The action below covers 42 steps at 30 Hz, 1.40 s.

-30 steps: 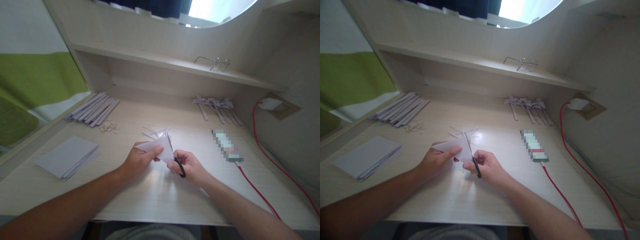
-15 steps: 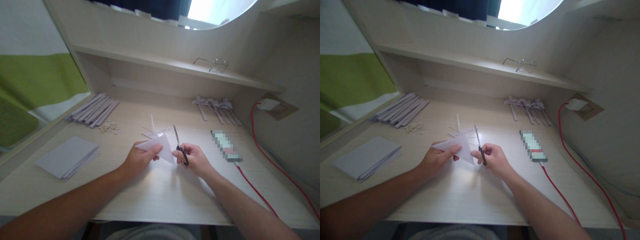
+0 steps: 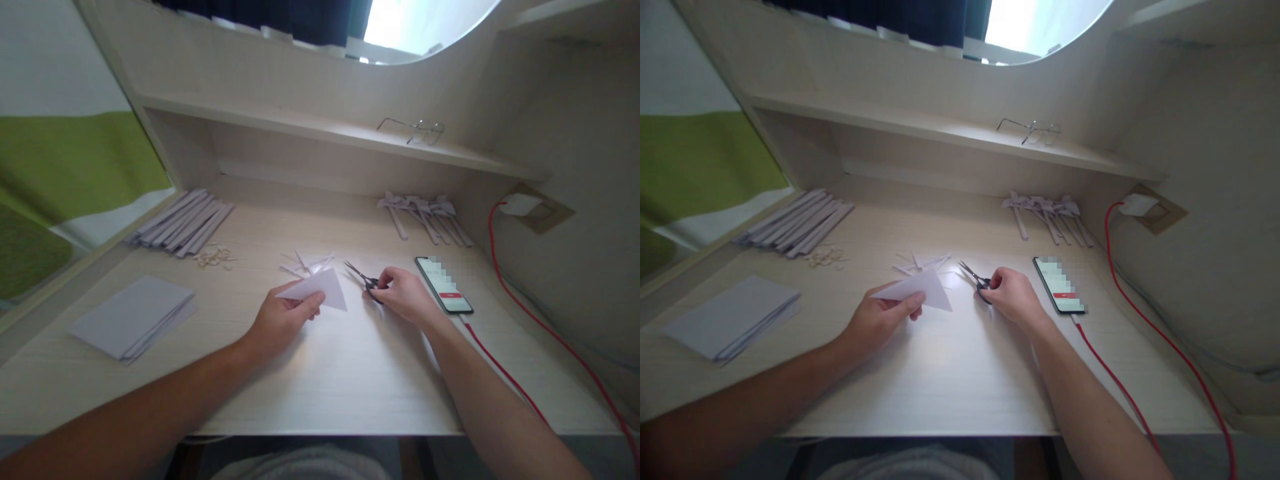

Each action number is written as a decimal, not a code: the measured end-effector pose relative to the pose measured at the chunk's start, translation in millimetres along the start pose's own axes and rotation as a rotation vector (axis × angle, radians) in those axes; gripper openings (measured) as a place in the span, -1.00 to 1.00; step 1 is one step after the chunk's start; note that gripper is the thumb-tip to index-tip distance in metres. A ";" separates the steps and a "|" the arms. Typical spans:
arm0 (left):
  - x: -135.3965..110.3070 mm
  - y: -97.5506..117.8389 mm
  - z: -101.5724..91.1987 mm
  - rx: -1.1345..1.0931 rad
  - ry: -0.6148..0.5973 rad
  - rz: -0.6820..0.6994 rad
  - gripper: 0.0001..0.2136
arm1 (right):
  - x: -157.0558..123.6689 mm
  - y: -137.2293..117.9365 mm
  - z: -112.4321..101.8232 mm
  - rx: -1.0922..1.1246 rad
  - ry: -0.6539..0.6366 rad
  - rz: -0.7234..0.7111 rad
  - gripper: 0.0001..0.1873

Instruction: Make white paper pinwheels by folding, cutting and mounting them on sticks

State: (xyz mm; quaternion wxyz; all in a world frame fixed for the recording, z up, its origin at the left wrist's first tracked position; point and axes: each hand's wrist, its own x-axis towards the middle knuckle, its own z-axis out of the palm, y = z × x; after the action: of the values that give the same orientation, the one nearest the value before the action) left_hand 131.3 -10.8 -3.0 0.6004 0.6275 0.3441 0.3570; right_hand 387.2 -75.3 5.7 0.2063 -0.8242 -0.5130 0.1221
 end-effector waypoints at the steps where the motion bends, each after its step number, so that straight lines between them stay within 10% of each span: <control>1: 0.3 -0.8 -0.3 -0.005 -0.005 0.004 -0.76 | 0.6 0.7 -1.8 0.006 -0.023 -0.007 -0.84; 8: 1.9 -3.0 -0.9 -0.090 -0.134 0.024 -0.68 | -9.3 -14.7 -8.2 0.411 0.040 -0.175 -0.71; 15: 3.0 -4.6 -4.2 -0.099 -0.164 0.014 -0.60 | -38.7 -43.2 13.4 1.063 -0.482 -0.237 -0.70; 23: 8.5 10.7 -11.8 -0.113 -0.033 0.115 -0.74 | -32.6 -34.4 16.5 1.056 -0.325 -0.186 -0.70; 32: 2.8 3.0 -8.8 -0.050 -0.070 0.103 -0.78 | -40.9 -37.7 12.5 0.657 0.283 -0.461 -0.86; 42: 0.2 -0.5 -7.9 -0.001 -0.107 0.120 -0.71 | -43.4 -39.6 10.2 0.537 0.160 -0.612 -0.87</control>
State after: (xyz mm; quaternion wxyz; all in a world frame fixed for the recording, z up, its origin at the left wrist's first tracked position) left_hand 124.6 -6.6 -3.3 0.5957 0.6648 0.2733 0.3583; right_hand 332.2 -96.6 14.7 0.4798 -0.5574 -0.6668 0.1202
